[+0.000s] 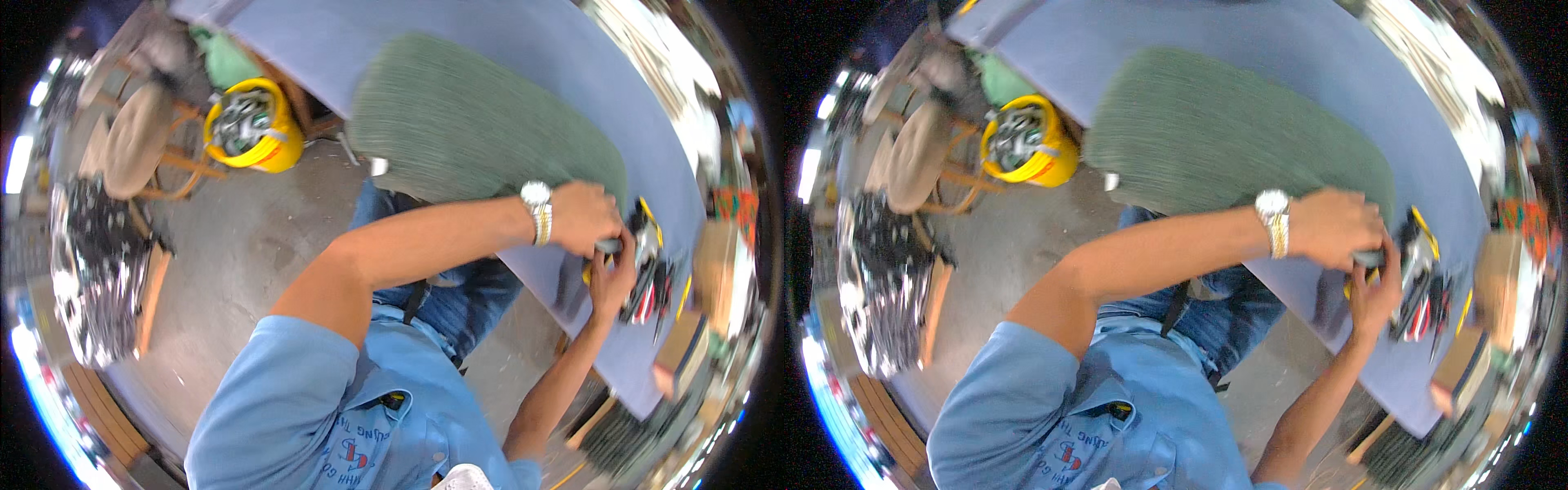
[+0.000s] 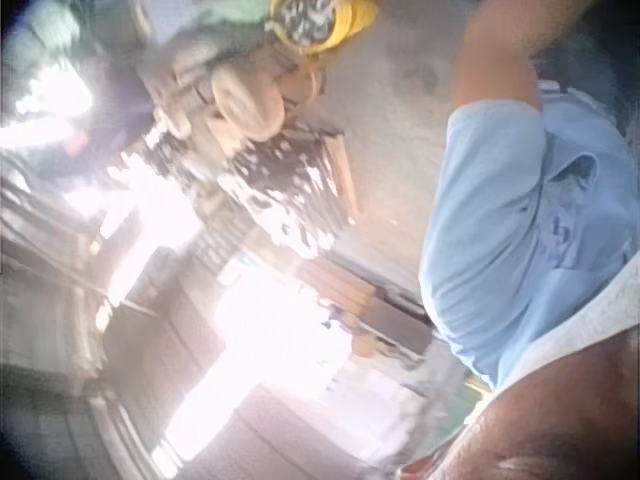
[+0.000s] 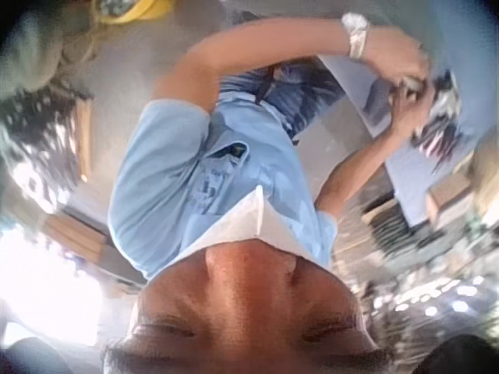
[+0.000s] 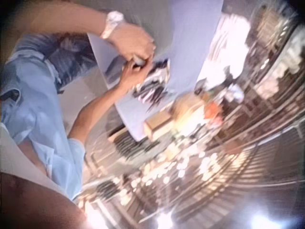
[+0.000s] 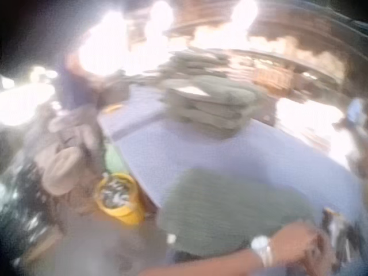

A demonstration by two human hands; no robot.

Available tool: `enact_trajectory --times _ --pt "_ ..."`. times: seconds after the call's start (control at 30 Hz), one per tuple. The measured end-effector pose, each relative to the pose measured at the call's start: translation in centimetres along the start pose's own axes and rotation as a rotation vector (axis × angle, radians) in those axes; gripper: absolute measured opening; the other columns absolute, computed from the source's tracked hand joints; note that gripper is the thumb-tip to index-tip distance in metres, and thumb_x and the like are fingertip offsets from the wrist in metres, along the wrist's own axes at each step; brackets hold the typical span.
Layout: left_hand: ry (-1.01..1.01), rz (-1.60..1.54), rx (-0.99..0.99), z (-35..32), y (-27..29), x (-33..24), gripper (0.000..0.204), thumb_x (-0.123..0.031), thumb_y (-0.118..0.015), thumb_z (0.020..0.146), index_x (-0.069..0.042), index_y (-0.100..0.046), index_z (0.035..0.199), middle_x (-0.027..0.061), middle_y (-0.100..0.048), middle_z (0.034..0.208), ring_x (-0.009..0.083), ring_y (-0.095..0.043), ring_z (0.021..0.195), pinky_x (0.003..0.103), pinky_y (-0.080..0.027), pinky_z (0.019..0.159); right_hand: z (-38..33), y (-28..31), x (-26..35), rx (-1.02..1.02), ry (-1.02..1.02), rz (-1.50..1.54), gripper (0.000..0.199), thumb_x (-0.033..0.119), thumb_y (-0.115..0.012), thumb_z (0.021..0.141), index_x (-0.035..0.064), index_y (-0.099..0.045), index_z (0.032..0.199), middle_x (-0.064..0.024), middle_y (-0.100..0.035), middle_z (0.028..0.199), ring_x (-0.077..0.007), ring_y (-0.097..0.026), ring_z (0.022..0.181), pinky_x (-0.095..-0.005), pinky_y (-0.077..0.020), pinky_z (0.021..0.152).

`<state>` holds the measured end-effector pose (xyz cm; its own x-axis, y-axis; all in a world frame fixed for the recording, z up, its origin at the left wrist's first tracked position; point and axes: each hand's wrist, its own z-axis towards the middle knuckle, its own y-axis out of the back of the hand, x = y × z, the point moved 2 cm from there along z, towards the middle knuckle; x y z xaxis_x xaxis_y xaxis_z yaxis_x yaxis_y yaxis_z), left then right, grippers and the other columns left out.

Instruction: The person assembles green fabric cushions by stapling the fabric to a foam insert, trimming excess material with a utility knife, and folding the edges. They repeat this process on multiple cushions and stack the finished items on the table.

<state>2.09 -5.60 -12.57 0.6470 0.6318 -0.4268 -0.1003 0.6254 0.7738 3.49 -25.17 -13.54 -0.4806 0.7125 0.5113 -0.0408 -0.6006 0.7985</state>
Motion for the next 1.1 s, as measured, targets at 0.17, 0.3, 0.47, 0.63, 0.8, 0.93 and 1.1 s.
enact_trajectory --times 0.17,0.3,0.47,0.63,0.8,0.93,1.1 --pt "0.090 0.030 -0.273 -12.8 8.9 -1.9 0.045 -0.041 -0.074 0.089 -0.012 -0.069 0.124 0.0164 -0.060 0.141 0.0363 -0.054 0.135 0.052 -0.041 0.114 -1.6 0.0 2.8 0.045 0.110 0.035 0.073 -0.008 -0.064 0.078 0.0050 -0.050 0.148 -0.0170 -0.049 0.155 -0.0341 -0.044 0.146 -0.0433 -0.0316 0.122" --pt "0.534 0.360 -0.545 -21.6 18.6 2.0 0.041 -0.038 -0.072 0.093 -0.014 -0.070 0.126 0.0193 -0.061 0.139 0.0403 -0.060 0.126 0.048 -0.049 0.105 -2.4 -0.5 7.9 -0.063 0.302 -0.112 0.074 0.003 -0.068 0.076 0.0086 -0.051 0.148 -0.0162 -0.046 0.158 -0.0362 -0.038 0.150 -0.0530 -0.0254 0.123" --pt "0.836 -0.023 -0.478 -24.7 17.4 8.6 0.059 -0.053 -0.065 0.095 -0.022 -0.059 0.145 0.0231 -0.060 0.141 0.0443 -0.063 0.121 0.048 -0.050 0.106 -2.2 -5.4 18.1 0.132 0.596 0.050 0.071 0.019 -0.078 0.078 0.0118 -0.055 0.145 -0.0136 -0.046 0.158 -0.0334 -0.039 0.149 -0.0596 -0.0237 0.122" --pt "0.986 -0.049 -0.233 -22.2 20.1 12.2 0.064 -0.053 -0.064 0.095 -0.023 -0.052 0.151 0.0211 -0.058 0.145 0.0428 -0.064 0.120 0.050 -0.056 0.101 -0.1 -11.2 26.1 0.261 0.851 -0.040 0.071 0.025 -0.084 0.077 0.0124 -0.058 0.142 -0.0126 -0.050 0.154 -0.0324 -0.047 0.142 -0.0570 -0.0318 0.118" --pt "1.139 -0.472 -0.140 -18.8 24.3 13.8 0.055 -0.043 -0.063 0.098 -0.018 -0.058 0.147 0.0135 -0.064 0.137 0.0257 -0.067 0.115 0.050 -0.064 0.067 6.5 -12.3 29.0 -0.020 0.951 0.025 0.057 0.016 -0.082 0.078 0.0129 -0.063 0.132 -0.0077 -0.068 0.130 -0.0290 -0.066 0.113 -0.0450 -0.0486 0.098" --pt "1.238 -0.642 -0.094 -18.7 24.6 16.4 0.052 -0.041 -0.064 0.098 -0.017 -0.061 0.144 0.0093 -0.068 0.129 0.0221 -0.068 0.108 0.047 -0.062 0.073 10.0 -12.3 30.0 0.081 0.922 0.049 0.044 0.005 -0.079 0.076 0.0093 -0.069 0.118 -0.0094 -0.072 0.114 -0.0327 -0.068 0.103 -0.0427 -0.0537 0.087" --pt "1.258 -0.822 -0.297 -19.8 23.5 15.6 0.050 -0.039 -0.064 0.098 -0.015 -0.063 0.142 0.0106 -0.068 0.130 0.0221 -0.066 0.112 0.042 -0.056 0.091 10.9 -12.2 30.8 0.223 0.795 0.080 0.032 -0.002 -0.073 0.074 0.0075 -0.070 0.105 -0.0095 -0.070 0.101 -0.0334 -0.067 0.095 -0.0437 -0.0532 0.079"
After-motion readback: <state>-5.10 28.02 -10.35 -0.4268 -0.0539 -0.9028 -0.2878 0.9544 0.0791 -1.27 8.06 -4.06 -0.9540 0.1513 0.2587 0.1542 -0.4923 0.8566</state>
